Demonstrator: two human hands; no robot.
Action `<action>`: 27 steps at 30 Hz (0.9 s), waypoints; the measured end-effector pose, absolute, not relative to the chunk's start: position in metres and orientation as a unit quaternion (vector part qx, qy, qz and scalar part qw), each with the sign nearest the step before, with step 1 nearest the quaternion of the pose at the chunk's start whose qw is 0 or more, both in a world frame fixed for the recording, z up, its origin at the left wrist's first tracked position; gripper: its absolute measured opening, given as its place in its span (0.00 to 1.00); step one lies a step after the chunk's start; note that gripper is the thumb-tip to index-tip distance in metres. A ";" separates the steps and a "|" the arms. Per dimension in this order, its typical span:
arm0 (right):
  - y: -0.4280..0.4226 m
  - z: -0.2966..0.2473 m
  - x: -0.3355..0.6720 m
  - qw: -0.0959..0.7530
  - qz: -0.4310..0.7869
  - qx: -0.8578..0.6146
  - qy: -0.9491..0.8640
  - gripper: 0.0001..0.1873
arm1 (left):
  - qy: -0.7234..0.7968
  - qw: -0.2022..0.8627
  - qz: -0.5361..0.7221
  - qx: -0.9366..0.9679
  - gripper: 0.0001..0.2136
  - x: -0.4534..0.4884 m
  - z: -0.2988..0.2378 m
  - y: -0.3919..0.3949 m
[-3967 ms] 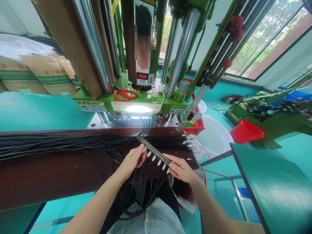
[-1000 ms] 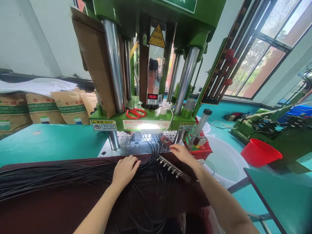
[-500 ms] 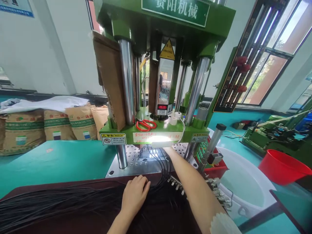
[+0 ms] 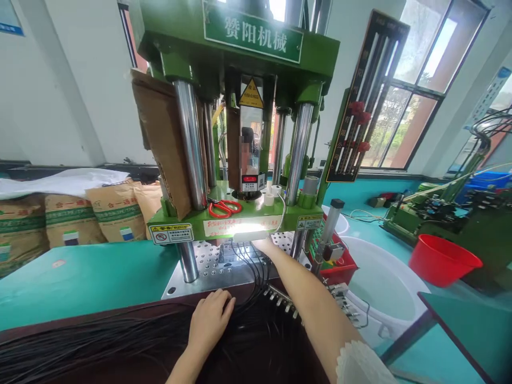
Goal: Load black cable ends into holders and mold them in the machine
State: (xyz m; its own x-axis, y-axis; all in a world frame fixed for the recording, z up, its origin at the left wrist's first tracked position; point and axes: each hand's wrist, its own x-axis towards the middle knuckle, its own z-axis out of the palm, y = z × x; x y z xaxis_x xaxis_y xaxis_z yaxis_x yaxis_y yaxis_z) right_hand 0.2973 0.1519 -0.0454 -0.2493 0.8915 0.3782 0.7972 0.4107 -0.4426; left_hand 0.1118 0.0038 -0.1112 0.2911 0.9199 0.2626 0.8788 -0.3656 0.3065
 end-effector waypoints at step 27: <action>-0.225 -0.156 0.583 0.304 -0.017 -0.775 -0.554 0.20 | 0.493 0.674 0.498 0.233 0.06 0.171 -0.081 0.083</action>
State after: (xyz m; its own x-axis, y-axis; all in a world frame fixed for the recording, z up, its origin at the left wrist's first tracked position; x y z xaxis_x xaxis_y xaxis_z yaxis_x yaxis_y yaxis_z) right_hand 0.5832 -0.2246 -0.1560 0.3856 0.8481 0.3633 0.8687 -0.2011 -0.4526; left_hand 0.1713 0.0832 -0.0814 0.0182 0.9010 -0.4335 -0.4417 0.3963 0.8049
